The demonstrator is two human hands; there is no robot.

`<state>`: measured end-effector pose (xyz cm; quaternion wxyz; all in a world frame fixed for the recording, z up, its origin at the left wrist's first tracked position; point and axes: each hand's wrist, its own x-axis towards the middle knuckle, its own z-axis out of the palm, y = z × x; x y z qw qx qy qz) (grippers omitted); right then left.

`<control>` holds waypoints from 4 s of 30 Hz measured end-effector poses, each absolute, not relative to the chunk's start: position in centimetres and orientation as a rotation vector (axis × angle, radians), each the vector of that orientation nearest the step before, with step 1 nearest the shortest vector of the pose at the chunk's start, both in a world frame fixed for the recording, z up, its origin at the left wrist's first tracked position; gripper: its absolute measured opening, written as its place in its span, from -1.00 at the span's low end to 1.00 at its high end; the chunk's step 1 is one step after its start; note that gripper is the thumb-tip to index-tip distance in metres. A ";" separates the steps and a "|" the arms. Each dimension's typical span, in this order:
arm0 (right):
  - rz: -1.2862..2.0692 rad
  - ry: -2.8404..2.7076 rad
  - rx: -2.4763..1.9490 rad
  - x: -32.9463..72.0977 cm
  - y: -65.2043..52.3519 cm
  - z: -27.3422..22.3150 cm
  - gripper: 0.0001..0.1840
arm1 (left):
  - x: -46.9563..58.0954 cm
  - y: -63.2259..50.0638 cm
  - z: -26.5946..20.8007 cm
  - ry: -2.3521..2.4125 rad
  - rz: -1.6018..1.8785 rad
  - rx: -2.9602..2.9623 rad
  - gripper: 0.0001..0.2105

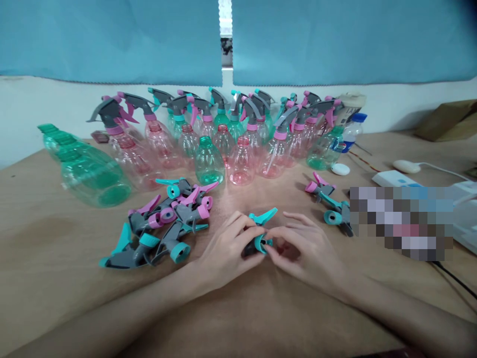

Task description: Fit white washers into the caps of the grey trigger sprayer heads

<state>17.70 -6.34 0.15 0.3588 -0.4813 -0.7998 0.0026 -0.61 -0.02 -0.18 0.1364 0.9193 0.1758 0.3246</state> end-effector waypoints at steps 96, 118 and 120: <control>-0.728 -1.775 -1.901 22.6 -3.5 -1.8 -0.50 | -0.8 -0.4 -0.9 0.937 0.720 2.740 -0.76; -0.313 -1.978 -1.572 19.8 -4.8 -2.0 -0.69 | -3.0 -0.2 0.4 1.250 0.774 3.025 -0.78; -0.299 -1.983 -1.565 19.7 -5.0 -2.0 -0.69 | -3.7 0.4 1.0 1.476 0.753 3.042 -0.73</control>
